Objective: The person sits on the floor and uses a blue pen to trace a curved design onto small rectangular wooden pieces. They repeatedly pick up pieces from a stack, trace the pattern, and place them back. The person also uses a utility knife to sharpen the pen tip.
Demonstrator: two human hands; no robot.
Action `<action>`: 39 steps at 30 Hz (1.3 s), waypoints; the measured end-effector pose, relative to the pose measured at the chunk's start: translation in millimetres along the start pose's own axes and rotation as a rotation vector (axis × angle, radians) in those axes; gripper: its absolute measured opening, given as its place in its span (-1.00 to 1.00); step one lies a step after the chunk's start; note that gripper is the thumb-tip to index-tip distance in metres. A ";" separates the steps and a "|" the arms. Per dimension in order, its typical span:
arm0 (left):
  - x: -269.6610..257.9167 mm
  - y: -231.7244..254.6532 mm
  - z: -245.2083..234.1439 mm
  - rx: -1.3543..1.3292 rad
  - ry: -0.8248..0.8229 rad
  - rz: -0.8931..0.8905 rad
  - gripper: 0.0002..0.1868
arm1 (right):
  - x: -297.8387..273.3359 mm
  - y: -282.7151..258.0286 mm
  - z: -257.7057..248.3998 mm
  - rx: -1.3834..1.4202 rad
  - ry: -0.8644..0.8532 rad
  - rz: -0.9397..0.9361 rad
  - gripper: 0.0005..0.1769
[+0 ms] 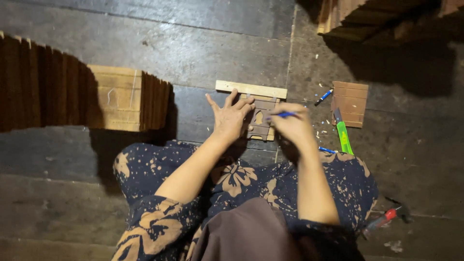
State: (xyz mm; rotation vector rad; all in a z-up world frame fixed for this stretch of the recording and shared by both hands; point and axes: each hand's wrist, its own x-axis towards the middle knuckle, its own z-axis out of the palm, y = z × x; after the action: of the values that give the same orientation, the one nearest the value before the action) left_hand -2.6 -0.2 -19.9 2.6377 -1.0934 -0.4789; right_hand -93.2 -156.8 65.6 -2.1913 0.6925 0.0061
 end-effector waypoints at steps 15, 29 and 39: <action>1.6 -2.3 3.0 -0.047 -0.031 -0.008 -0.40 | -54.0 65.9 82.0 -0.336 0.286 -0.693 -0.81; 1.1 -0.4 10.3 -0.031 0.022 -0.017 -0.46 | 35.9 55.1 70.8 -0.483 -0.077 -0.246 -0.91; 1.5 4.2 -0.2 -0.030 -0.015 -0.033 -0.40 | 99.6 85.1 54.3 -0.262 -0.374 0.032 -0.82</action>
State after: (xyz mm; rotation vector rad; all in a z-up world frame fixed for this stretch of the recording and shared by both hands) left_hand -4.2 -4.2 -18.5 2.6343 -1.0404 -0.5180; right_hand -37.6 -209.2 -53.9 -2.3348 0.5355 0.5366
